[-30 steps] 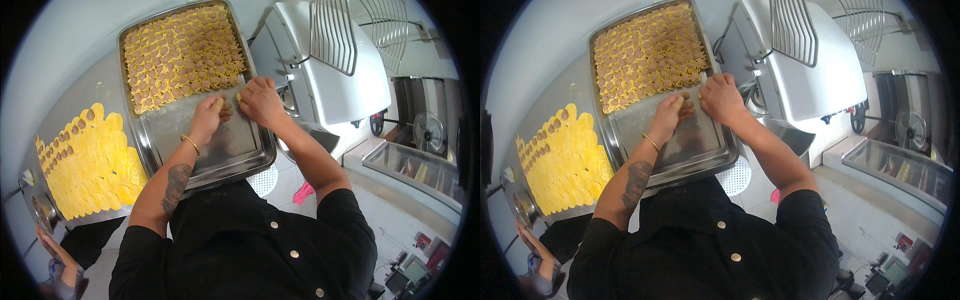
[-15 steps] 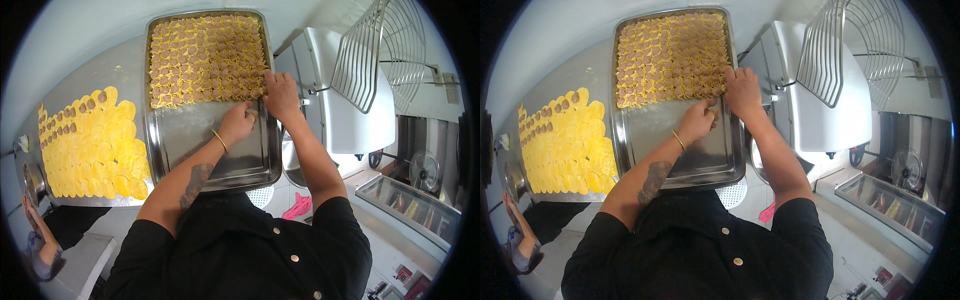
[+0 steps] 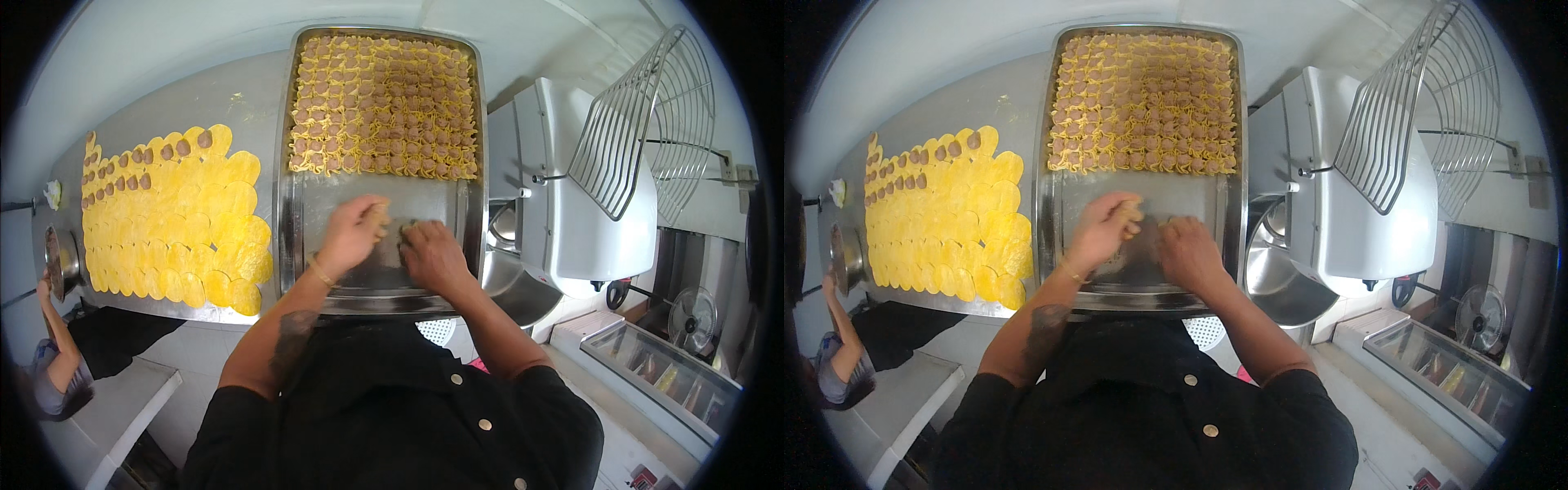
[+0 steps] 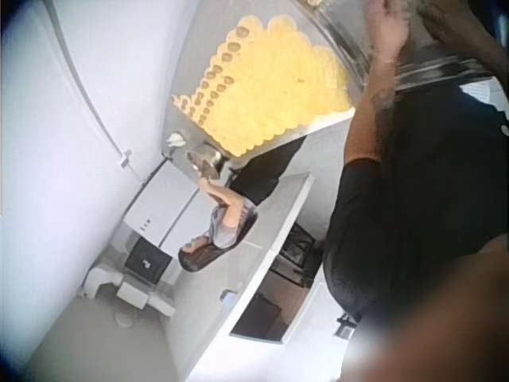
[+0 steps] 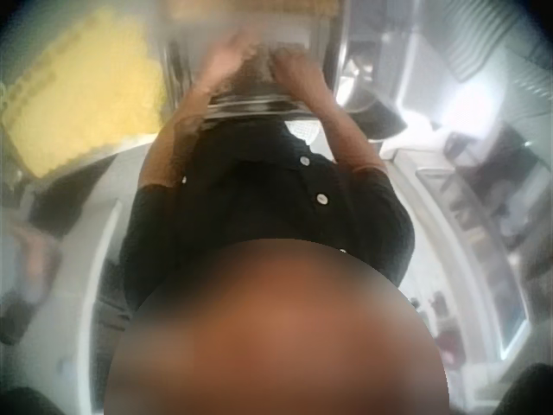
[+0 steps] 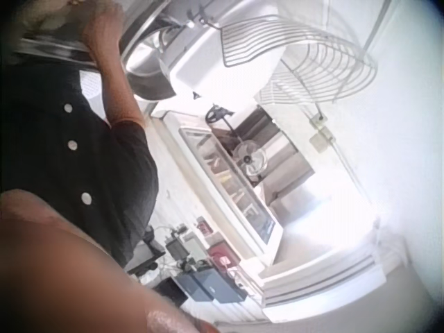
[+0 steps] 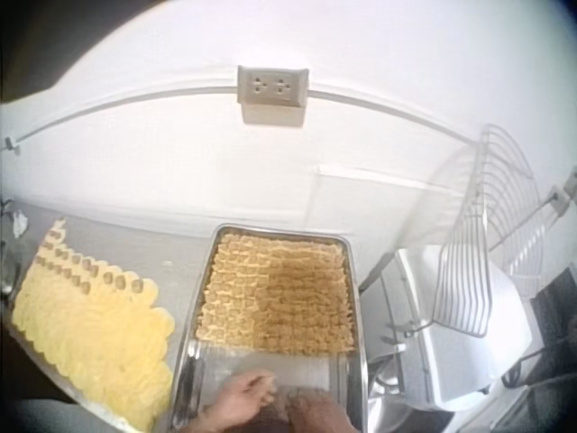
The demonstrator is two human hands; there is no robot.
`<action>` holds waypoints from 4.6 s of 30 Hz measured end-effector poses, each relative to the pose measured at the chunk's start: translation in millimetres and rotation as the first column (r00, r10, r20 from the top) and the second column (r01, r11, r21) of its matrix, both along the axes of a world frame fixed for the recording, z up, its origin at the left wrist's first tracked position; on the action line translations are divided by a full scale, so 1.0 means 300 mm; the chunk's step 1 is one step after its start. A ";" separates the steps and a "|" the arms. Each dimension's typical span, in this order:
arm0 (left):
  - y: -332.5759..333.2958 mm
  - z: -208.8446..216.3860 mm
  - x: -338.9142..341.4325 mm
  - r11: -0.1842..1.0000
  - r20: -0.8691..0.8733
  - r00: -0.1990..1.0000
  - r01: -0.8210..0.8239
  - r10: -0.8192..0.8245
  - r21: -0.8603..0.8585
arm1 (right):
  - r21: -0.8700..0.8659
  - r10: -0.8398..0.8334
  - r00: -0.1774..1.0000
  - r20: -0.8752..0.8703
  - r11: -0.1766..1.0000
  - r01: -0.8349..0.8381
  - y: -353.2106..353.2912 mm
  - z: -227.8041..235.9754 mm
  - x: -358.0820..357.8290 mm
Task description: The person repeatedly picks a small brown filling ball and a yellow pasta wrapper from a stainless steel table, folds the wrapper around the filling to form a ravioli, and places the finished piece onto a metal baking tray. Another person is visible in the background preparing filling.
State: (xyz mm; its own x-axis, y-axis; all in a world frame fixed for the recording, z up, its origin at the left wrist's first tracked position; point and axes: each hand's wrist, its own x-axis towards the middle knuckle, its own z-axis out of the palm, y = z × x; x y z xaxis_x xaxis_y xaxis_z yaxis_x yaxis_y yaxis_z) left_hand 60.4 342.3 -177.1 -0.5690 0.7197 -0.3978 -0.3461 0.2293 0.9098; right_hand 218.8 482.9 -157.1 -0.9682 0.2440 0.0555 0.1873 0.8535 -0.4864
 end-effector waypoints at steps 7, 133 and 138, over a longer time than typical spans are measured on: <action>-0.384 0.119 -0.101 0.973 0.032 0.973 -0.227 0.229 -0.043 | 0.187 -0.136 0.987 -0.086 0.971 0.150 0.135 -0.123 -0.124; -1.367 0.479 -0.381 0.600 -0.086 0.912 -0.190 0.401 0.777 | -0.285 -0.267 0.769 -0.581 0.952 0.114 -1.474 0.574 -0.561; -1.328 0.462 -0.366 0.584 0.205 0.973 -0.230 0.111 0.778 | -0.402 -0.359 0.731 -0.580 0.907 0.127 -1.434 0.576 -0.574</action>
State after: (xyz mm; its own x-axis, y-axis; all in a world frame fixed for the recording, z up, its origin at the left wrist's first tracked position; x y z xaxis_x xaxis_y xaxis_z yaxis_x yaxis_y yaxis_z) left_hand -49.5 -56.2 -38.5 -0.7059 0.6773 0.2073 -0.4197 -0.6357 0.6478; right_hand 46.6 52.5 15.8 -0.6398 0.5816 0.5024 -0.0805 0.5995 -0.7963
